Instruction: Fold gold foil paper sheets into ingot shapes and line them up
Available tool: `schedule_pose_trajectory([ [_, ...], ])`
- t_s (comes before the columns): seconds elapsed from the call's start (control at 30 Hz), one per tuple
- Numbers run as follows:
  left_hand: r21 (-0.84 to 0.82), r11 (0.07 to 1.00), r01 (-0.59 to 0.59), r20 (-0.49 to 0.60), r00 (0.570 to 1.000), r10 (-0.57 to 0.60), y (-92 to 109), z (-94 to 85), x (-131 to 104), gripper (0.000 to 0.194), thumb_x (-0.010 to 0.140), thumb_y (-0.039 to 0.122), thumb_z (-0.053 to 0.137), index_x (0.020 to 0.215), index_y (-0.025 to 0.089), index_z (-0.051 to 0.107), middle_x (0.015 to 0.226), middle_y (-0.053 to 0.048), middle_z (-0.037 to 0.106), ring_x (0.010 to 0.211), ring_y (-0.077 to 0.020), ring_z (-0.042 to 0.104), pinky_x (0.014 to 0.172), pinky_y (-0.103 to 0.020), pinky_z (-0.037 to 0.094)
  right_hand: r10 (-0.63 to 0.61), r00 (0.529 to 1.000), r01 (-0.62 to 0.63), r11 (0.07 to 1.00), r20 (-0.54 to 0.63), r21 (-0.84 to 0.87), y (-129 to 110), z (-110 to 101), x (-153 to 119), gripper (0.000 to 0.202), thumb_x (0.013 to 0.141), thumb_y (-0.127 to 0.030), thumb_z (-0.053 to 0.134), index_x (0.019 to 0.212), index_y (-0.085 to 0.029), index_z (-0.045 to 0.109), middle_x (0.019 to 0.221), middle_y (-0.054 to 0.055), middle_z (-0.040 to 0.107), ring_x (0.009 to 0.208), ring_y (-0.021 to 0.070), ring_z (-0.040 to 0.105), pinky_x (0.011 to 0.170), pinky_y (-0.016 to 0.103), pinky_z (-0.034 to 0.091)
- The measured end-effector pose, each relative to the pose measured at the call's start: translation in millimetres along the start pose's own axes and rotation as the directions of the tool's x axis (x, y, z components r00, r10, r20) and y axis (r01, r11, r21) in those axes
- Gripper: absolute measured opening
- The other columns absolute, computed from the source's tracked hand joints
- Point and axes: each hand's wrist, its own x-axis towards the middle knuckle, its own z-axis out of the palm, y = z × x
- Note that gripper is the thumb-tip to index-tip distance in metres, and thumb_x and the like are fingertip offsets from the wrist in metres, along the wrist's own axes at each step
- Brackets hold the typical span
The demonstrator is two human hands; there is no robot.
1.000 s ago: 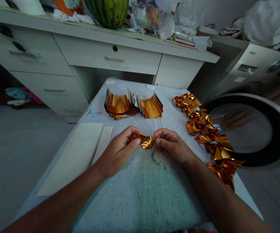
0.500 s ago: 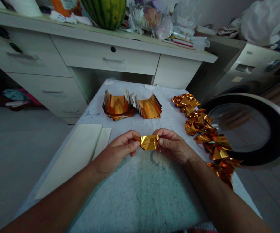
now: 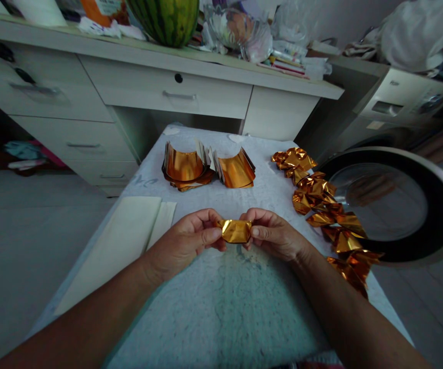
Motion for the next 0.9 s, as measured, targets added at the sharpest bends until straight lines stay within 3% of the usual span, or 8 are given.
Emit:
schedule_pose_trajectory([
  [0.3, -0.039, 0.999, 0.011, -0.029, 1.000, -0.012, -3.6, 1.1, 2.1, 0.024, 0.073, 0.029, 0.081, 0.080, 0.016, 0.063, 0.077, 0.000, 0.066, 0.066, -0.0117, 0.062, 0.062, -0.024, 0.051, -0.017, 1.000, 0.017, 1.000, 0.023, 0.019, 1.2, -0.8, 0.5, 0.023, 0.079, -0.031, 0.079, 0.087, -0.016, 0.063, 0.074, -0.001, 0.066, 0.063, 0.0087, 0.063, 0.059, 0.019, 0.049],
  [0.53, -0.071, 0.997, 0.026, -0.116, 0.993, -0.034, -0.1, 3.5, 1.7, 0.026, 0.072, 0.029, 0.082, 0.079, 0.016, 0.062, 0.076, 0.000, 0.067, 0.064, -0.0104, 0.059, 0.060, -0.023, 0.052, -0.001, 1.000, 0.001, 1.000, 0.017, 0.021, -1.6, 1.7, 0.5, 0.025, 0.078, -0.032, 0.080, 0.083, -0.015, 0.062, 0.074, -0.001, 0.068, 0.061, 0.0091, 0.065, 0.059, 0.020, 0.051],
  [0.9, -0.069, 0.996, 0.059, -0.029, 0.998, -0.061, -5.0, -1.1, 1.3, 0.025, 0.072, 0.027, 0.082, 0.080, 0.016, 0.061, 0.078, -0.001, 0.067, 0.067, -0.0126, 0.062, 0.063, -0.025, 0.050, -0.023, 0.999, 0.023, 1.000, -0.027, -0.016, 0.0, 1.8, 1.2, 0.027, 0.075, -0.035, 0.082, 0.081, -0.017, 0.063, 0.074, -0.001, 0.067, 0.059, 0.0087, 0.061, 0.055, 0.019, 0.048],
])
